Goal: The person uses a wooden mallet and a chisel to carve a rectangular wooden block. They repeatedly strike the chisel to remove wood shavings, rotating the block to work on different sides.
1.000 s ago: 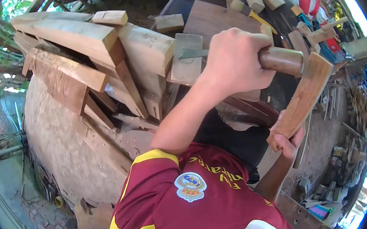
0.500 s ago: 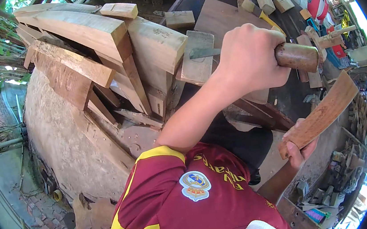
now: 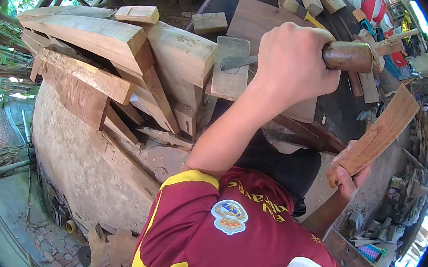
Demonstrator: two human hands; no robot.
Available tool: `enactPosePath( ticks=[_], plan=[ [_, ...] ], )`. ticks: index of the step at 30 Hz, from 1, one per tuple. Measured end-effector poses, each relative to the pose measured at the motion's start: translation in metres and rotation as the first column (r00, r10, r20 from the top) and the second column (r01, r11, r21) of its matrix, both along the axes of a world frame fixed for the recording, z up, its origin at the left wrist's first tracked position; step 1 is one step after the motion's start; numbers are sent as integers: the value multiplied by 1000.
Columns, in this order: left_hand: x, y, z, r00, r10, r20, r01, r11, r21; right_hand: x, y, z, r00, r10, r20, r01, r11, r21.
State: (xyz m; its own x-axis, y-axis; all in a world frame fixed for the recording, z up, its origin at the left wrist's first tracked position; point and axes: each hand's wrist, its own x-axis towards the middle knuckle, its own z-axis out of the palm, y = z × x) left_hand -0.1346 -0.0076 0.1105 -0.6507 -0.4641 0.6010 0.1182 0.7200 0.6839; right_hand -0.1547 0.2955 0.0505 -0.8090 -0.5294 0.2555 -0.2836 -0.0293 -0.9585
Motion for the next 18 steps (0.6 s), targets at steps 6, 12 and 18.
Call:
enactPosePath(
  ticks=[6,12,18],
  plan=[
    [-2,1,1,999,10,36,-10,1000,-1,3,-2,-2,991,-111,76,112,994,-8],
    [-3,1,1,994,30,104,-27,999,-25,2,-2,-8,988,-121,101,124,992,-22],
    [-4,1,-1,997,31,70,-30,999,-24,6,-5,-8,988,-83,128,86,996,-13]
  ],
)
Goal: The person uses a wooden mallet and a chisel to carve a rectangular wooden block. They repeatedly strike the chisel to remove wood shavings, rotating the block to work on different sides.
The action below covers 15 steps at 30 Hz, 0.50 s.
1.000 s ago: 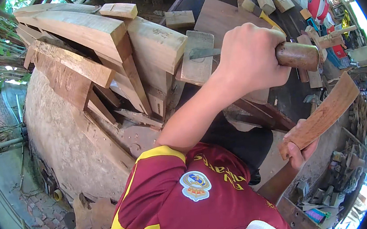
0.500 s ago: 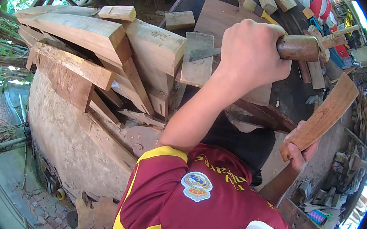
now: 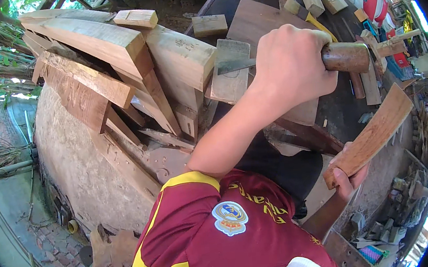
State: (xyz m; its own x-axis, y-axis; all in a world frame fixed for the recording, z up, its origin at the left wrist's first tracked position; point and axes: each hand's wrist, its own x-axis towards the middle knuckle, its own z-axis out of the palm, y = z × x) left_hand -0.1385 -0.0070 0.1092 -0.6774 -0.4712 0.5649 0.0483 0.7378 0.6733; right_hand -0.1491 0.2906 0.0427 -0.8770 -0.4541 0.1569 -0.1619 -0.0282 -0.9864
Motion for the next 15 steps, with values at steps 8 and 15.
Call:
enactPosePath(
  ticks=[8,15],
  plan=[
    [3,-1,2,999,-7,-42,7,1000,9,5,-21,-5,996,83,-44,-79,994,81],
    [4,0,5,999,-40,-18,40,998,46,4,-22,-6,994,74,-86,-65,993,101]
  ],
)
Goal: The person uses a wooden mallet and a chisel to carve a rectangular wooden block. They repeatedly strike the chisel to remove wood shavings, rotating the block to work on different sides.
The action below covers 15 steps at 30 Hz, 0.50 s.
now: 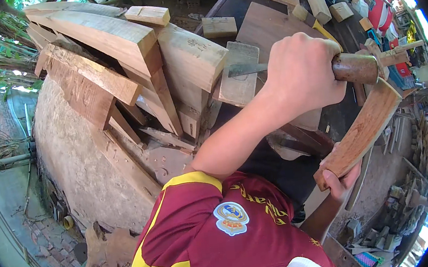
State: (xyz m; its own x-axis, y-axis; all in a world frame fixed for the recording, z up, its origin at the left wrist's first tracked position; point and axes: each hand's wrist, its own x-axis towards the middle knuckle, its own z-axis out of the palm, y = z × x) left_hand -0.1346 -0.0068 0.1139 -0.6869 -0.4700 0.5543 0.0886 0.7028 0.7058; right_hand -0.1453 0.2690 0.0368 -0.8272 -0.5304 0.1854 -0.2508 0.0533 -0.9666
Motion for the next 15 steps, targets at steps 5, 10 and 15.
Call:
enactPosePath(
  ticks=[5,10,15],
  plan=[
    [2,-1,0,1000,8,-27,-8,1000,18,2,-3,7,1000,-11,21,11,1000,-3],
    [0,-1,2,1000,-10,-11,10,1000,19,0,3,5,1000,7,29,-7,1000,20],
    [0,-1,2,1000,-17,22,16,1000,26,-3,9,0,999,31,7,-31,999,16]
  ],
)
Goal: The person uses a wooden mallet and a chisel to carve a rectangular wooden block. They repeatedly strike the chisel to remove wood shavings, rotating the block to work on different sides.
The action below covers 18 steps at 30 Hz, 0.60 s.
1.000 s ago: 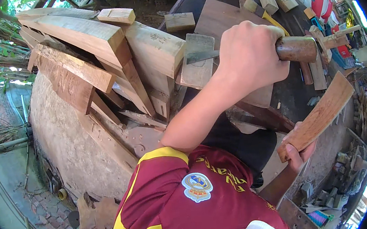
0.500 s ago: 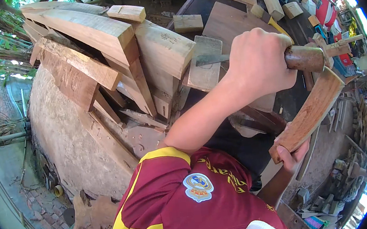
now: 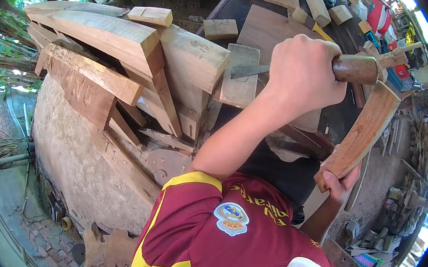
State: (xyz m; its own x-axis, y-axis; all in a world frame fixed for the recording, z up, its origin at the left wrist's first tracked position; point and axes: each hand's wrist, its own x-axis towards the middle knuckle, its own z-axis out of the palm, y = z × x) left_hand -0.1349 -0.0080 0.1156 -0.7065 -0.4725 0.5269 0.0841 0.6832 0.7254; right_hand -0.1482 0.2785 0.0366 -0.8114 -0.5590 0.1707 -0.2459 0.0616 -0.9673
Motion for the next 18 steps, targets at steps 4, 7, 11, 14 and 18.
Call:
enactPosePath(
  ticks=[4,7,11,14,18],
  plan=[
    [-1,-1,-4,996,17,-85,-15,1000,27,-1,2,-1,1000,10,19,-10,1000,15],
    [-1,-1,-4,993,28,-112,-25,999,31,-1,2,-2,1000,6,20,-7,1000,30],
    [3,0,-2,999,15,-45,-12,998,59,6,-2,1,996,-87,15,86,996,30],
    [5,-3,-3,994,32,-101,-26,998,60,-8,7,-2,991,-47,-127,55,997,59],
    [4,-6,-1,992,47,-119,-34,993,109,-13,6,25,966,-168,-198,183,981,59]
  ],
)
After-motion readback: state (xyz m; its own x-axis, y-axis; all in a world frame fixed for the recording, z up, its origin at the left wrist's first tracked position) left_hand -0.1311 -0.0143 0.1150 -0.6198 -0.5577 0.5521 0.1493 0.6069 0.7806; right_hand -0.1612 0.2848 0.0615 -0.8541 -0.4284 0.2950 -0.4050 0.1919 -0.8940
